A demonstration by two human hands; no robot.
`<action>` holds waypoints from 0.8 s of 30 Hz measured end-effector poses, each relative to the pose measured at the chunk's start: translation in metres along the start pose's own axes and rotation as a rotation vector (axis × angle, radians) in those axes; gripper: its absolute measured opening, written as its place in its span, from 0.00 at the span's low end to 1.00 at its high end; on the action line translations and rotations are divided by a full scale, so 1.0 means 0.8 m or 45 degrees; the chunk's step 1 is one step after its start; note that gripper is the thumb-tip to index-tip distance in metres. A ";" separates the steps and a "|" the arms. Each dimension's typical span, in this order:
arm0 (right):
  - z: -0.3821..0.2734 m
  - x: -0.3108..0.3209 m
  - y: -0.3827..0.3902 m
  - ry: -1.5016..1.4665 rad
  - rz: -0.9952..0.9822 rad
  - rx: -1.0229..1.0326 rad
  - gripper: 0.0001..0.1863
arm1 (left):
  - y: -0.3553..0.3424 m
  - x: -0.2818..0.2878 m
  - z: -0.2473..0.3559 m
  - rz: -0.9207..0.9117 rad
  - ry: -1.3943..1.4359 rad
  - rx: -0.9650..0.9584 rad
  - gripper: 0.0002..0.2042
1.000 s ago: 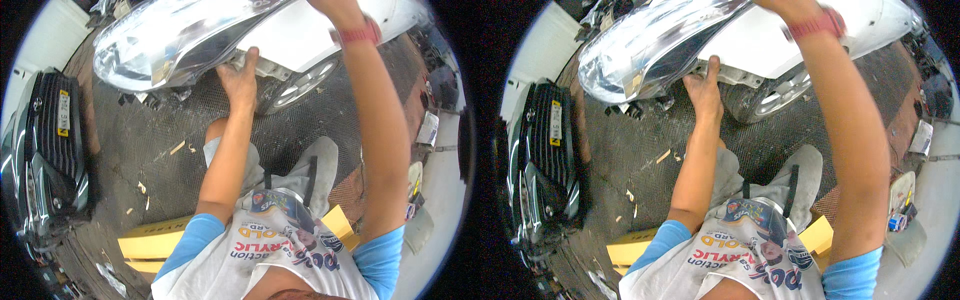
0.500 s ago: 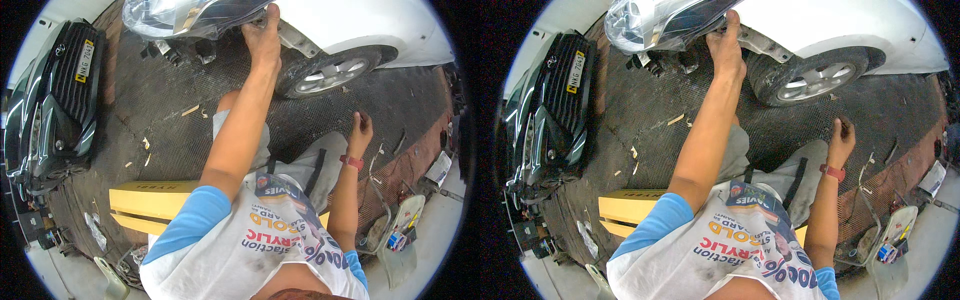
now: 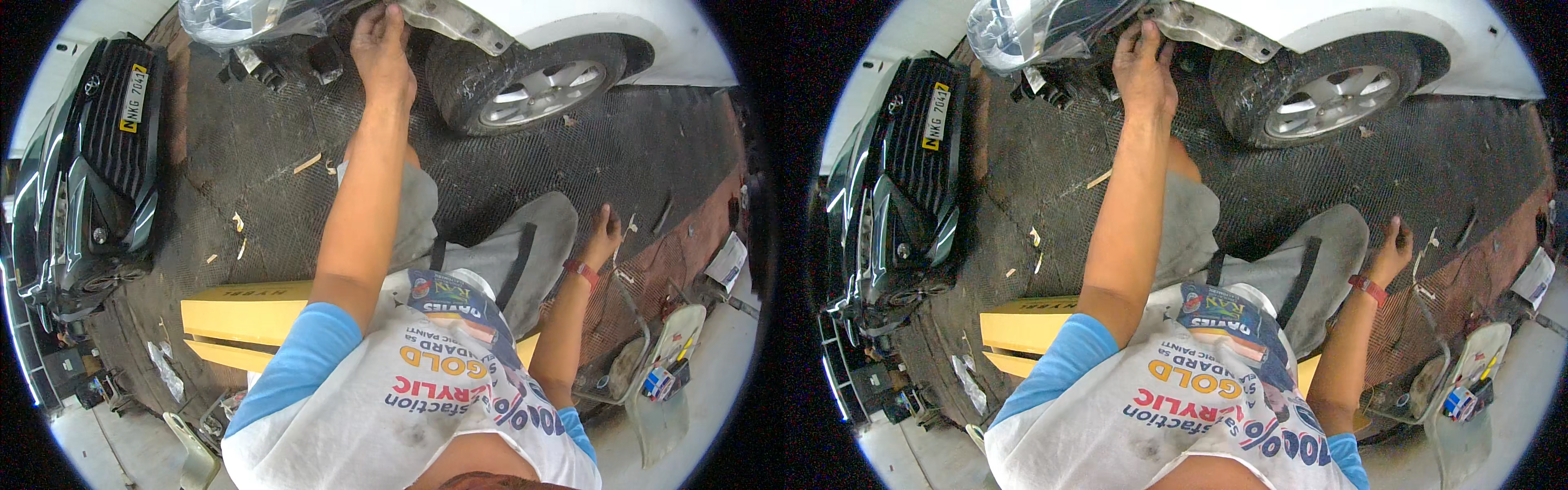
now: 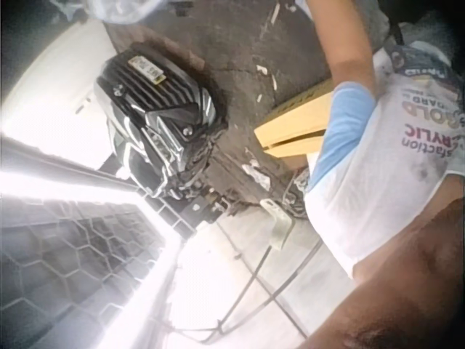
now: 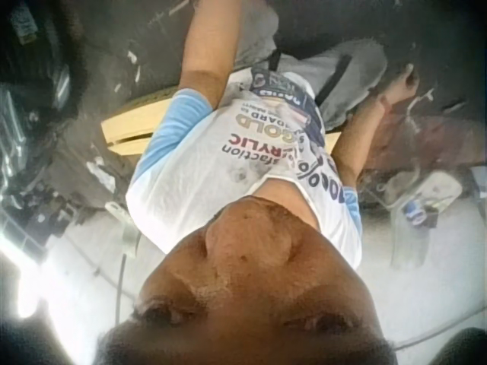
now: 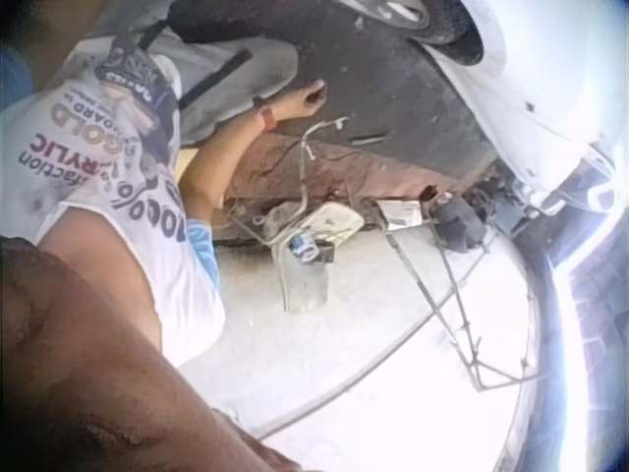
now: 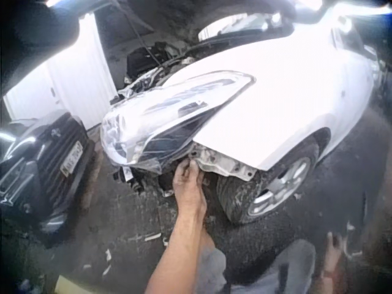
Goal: The person installs a car headlight into the front of a white vehicle. They position the headlight, connect the wiring harness, and secure it with screws using a power drill and a hammer.
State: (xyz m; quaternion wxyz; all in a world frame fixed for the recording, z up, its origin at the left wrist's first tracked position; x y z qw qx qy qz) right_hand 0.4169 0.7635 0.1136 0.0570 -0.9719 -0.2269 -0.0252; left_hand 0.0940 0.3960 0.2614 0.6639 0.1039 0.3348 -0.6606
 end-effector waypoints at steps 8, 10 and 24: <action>-0.082 -0.117 0.056 -0.103 -0.270 0.002 0.17 | -0.023 -0.016 0.014 -0.080 0.204 -0.029 0.31; -0.144 -0.197 0.090 -0.299 -0.568 -0.101 0.21 | -0.029 -0.016 0.028 -0.184 0.219 -0.064 0.35; -0.286 -0.480 0.156 -1.684 -0.738 -0.535 0.29 | -0.032 -0.040 0.067 -0.564 0.267 0.099 0.33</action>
Point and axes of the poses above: each hand's wrist, its own y-axis away from the middle knuckle, its own x-axis out of the back of the hand, z = x × y, the point moved 2 cm from there along -y, towards the middle knuckle, and after that the axes turned 4 degrees about -y, right-handed, at the moved point
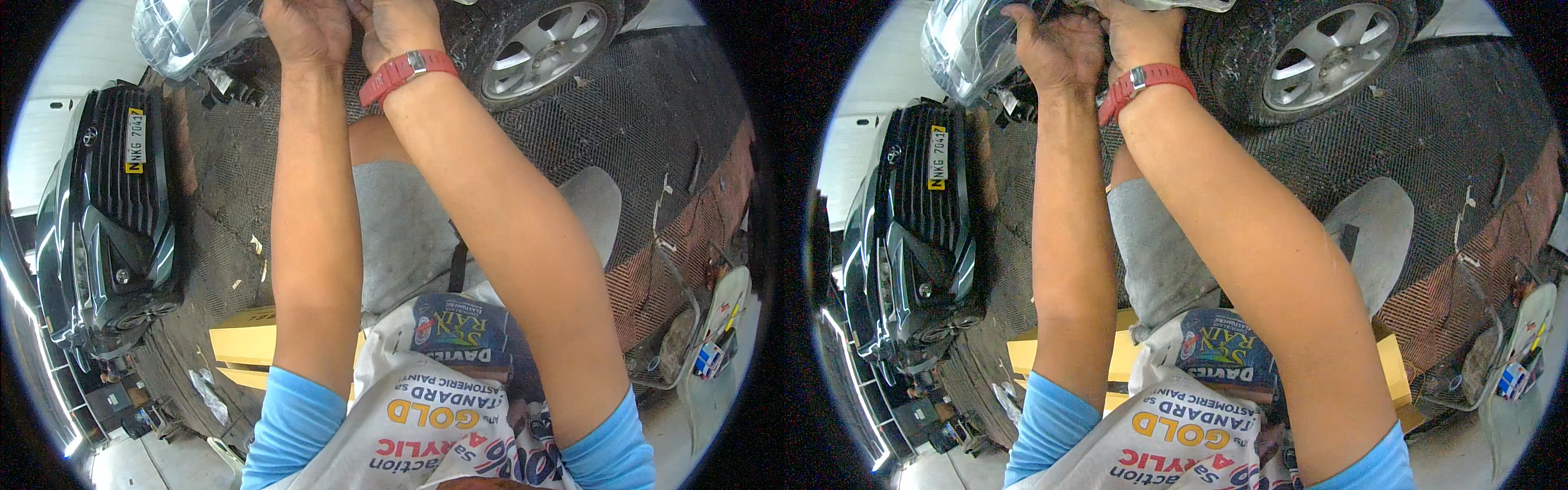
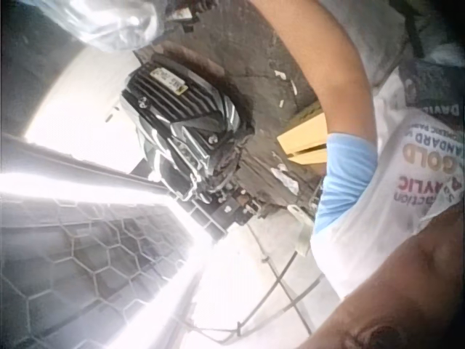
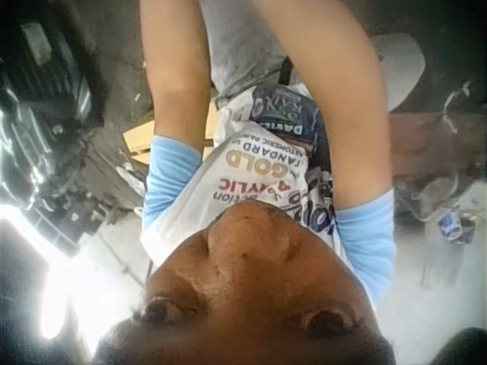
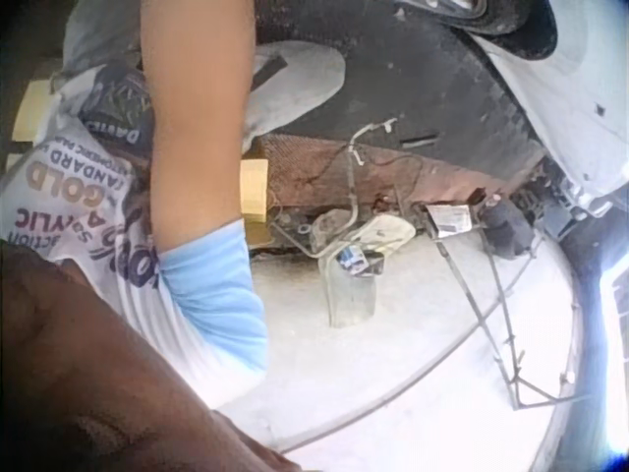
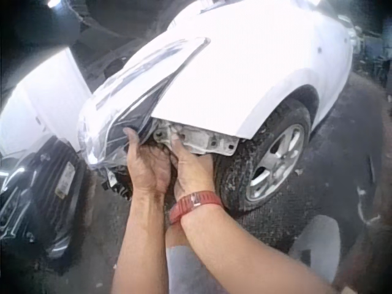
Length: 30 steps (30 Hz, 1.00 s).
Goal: The person installs a car headlight into the front of a white vehicle. They position the headlight, connect the wiring harness, and secure it with screws using a power drill and a hammer.
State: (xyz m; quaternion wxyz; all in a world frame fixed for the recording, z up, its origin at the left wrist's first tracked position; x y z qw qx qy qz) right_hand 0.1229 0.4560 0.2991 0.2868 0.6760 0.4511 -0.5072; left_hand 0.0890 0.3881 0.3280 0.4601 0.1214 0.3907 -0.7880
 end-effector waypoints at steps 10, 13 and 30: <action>-0.003 -0.015 -0.018 0.032 0.086 0.153 0.26 | -0.004 -0.018 -0.003 -0.013 0.014 0.056 0.32; 0.011 -0.031 -0.002 0.044 0.097 0.076 0.25 | 0.003 -0.001 0.024 -0.001 -0.064 -0.013 0.31; 0.004 -0.019 -0.009 0.070 0.163 0.118 0.19 | 0.004 -0.019 0.015 0.020 -0.123 0.033 0.31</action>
Point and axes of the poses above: each hand's wrist, its own y-axis away from the middle knuckle, its own x-axis out of the back of the hand, z = x × y, the point moved 2 cm from there along -y, towards the middle knuckle, and after that the axes turned 4 degrees about -y, right-handed, at the moved point
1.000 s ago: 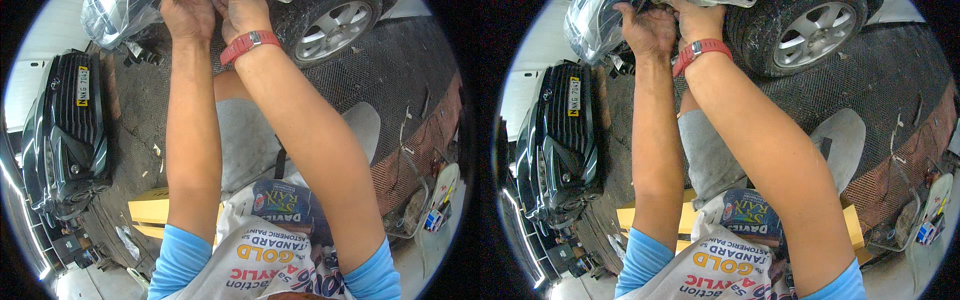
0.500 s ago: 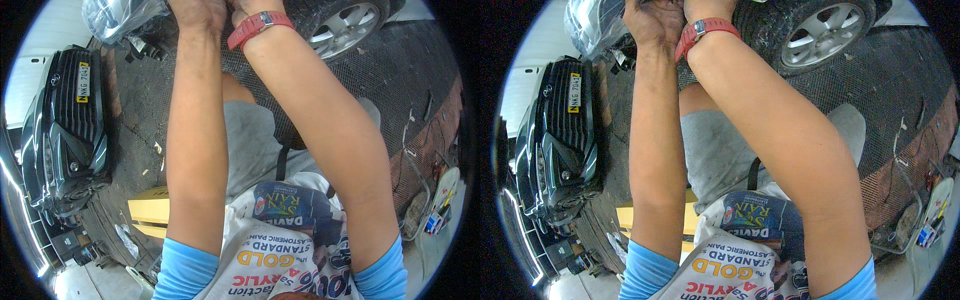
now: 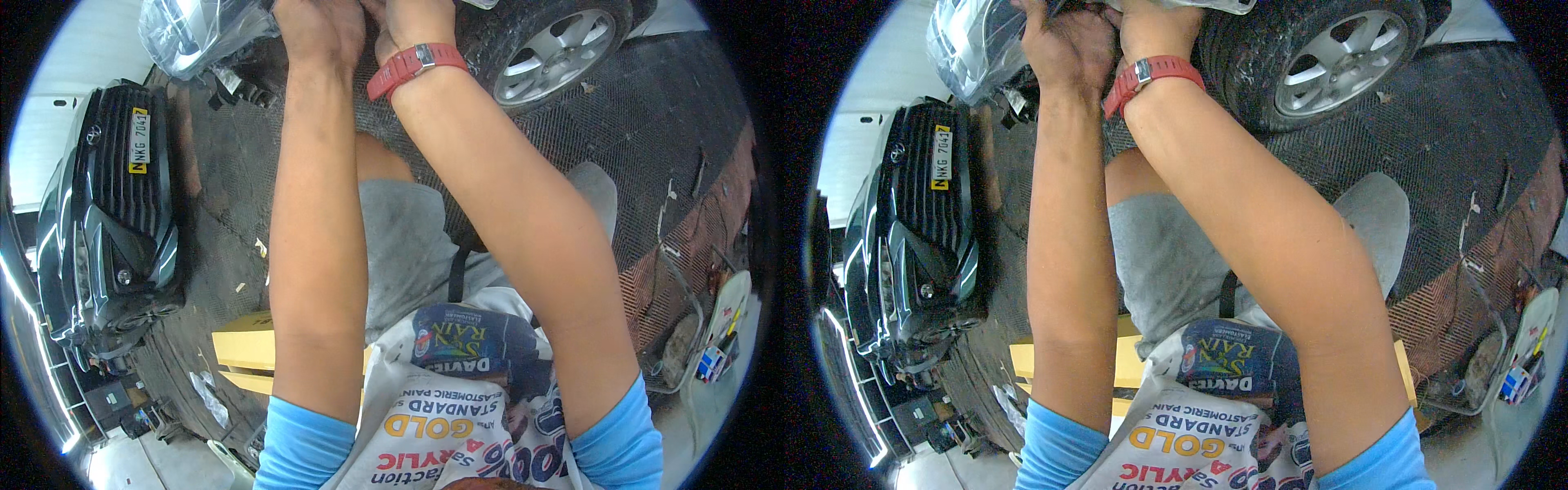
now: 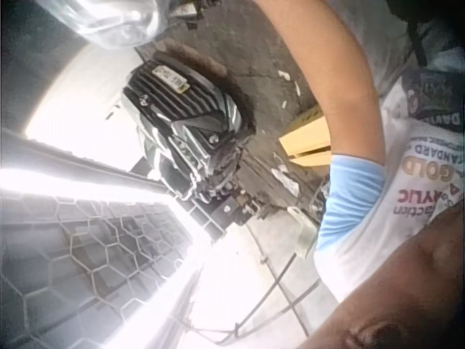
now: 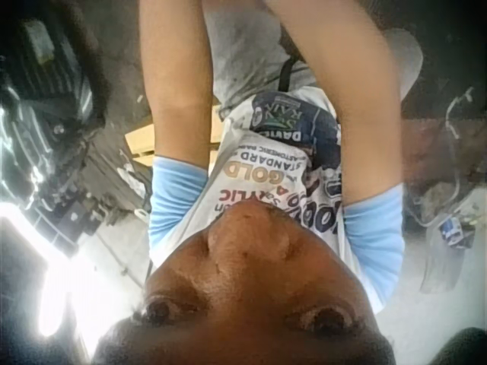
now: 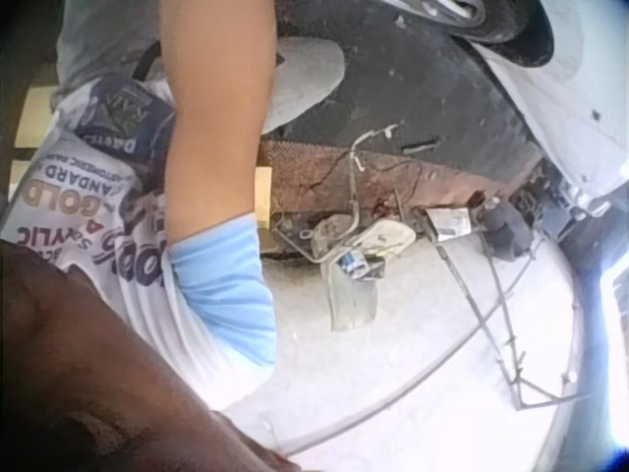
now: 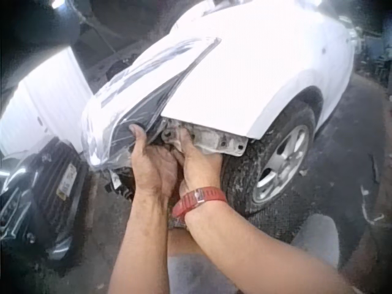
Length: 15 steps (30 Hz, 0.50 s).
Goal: The person installs a car headlight into the front of a white vehicle. They position the headlight, connect the wiring harness, and secure it with screws using a power drill and a hammer.
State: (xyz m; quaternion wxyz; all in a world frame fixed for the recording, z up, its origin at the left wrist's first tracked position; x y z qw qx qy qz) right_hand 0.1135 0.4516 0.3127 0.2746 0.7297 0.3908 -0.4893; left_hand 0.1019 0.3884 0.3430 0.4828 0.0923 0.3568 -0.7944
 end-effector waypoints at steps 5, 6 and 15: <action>-0.003 0.000 0.006 -0.047 0.010 -0.053 0.17 | -0.003 0.010 -0.001 -0.048 0.034 -0.026 0.32; -0.002 -0.001 0.005 -0.035 0.009 -0.054 0.17 | -0.003 0.009 -0.001 -0.057 0.042 -0.033 0.32; -0.010 0.002 0.009 0.048 -0.016 -0.085 0.16 | -0.002 0.009 -0.002 -0.028 0.045 0.023 0.32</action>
Point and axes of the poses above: each hand's wrist, its own y-axis away from the middle knuckle, its own x-axis out of the back of the hand, z = x × y, the point moved 2 cm from there along -y, towards the middle knuckle, and after that the axes turned 4 degrees about -y, right-handed, at the moved point
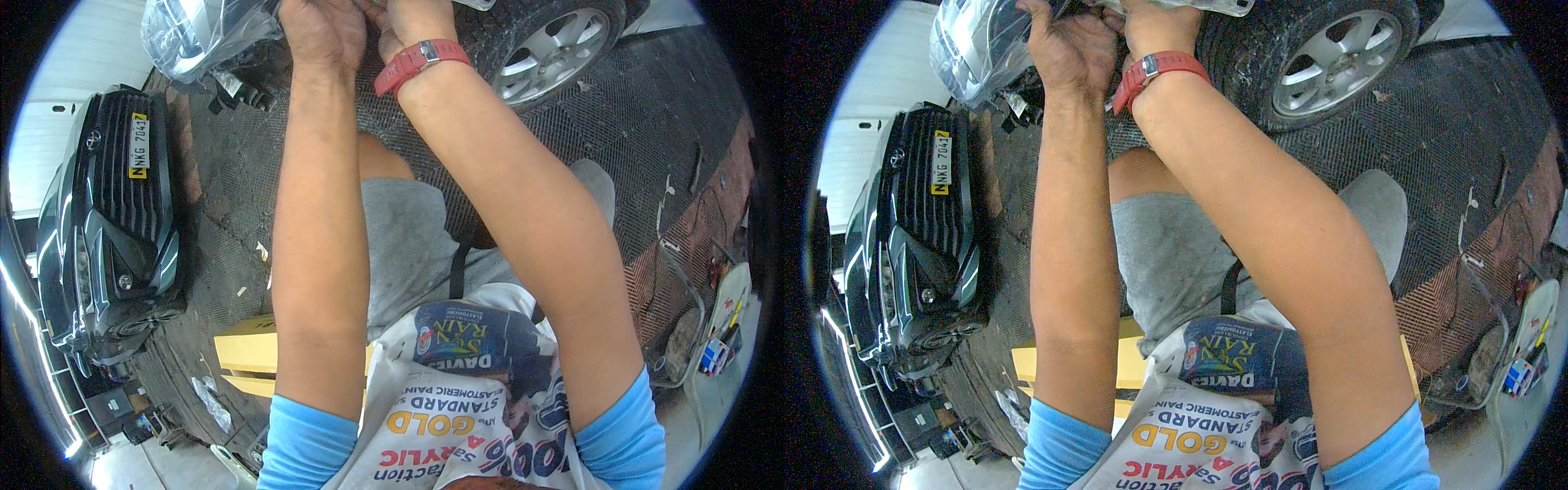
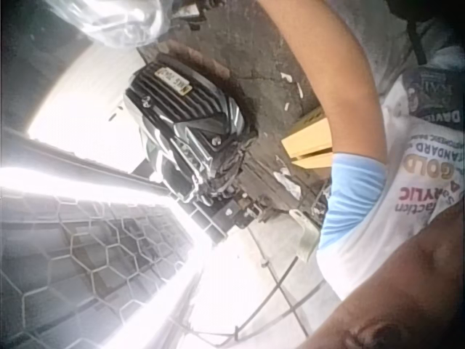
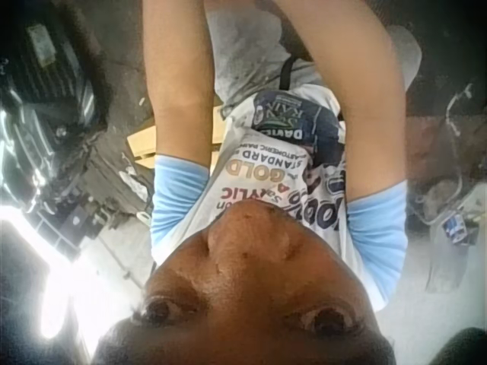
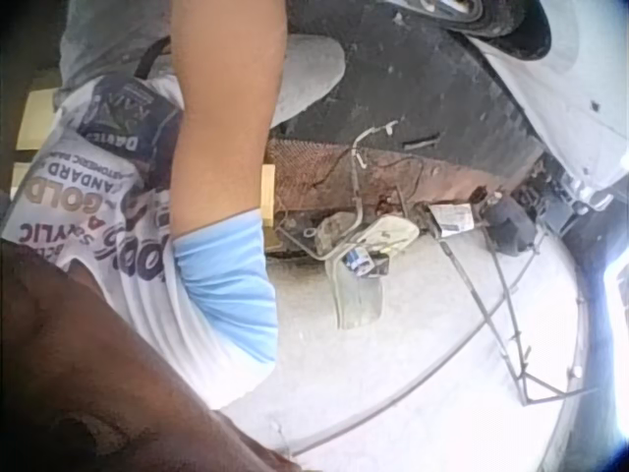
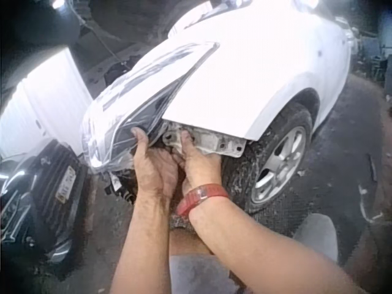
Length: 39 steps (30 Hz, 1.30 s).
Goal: The person installs a car headlight into the front of a white vehicle. They position the headlight, connect the wiring harness, and secure it with screws using a power drill and a hammer.
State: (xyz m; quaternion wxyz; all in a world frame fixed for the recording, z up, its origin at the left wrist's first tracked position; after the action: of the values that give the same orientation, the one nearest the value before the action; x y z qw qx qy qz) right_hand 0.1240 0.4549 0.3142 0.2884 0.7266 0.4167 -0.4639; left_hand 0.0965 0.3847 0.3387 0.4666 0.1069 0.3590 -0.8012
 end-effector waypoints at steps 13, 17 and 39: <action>-0.009 0.030 0.004 0.314 -0.028 -0.060 0.16 | 0.026 0.023 -0.032 0.155 -0.115 0.066 0.24; -0.001 0.064 -0.004 0.313 -0.192 -0.052 0.25 | 0.043 0.048 -0.071 0.299 -0.301 0.135 0.18; -0.116 0.132 -0.053 0.883 -0.060 0.114 0.15 | 0.029 0.034 -0.092 0.539 -0.633 -0.205 0.10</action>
State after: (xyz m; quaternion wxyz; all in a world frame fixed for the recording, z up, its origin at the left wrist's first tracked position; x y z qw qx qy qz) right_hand 0.1509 0.5863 0.2538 0.0866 0.8430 0.4859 -0.2138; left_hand 0.0887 0.4087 0.2607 0.7028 -0.0567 0.2663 -0.6573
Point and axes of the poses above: each hand's wrist, its own y-axis away from the middle knuckle, its own x-axis out of the back of the hand, z = x × y, the point moved 2 cm from there along -y, towards the middle knuckle, and after that the axes turned 4 degrees about -y, right-handed, at the moved point
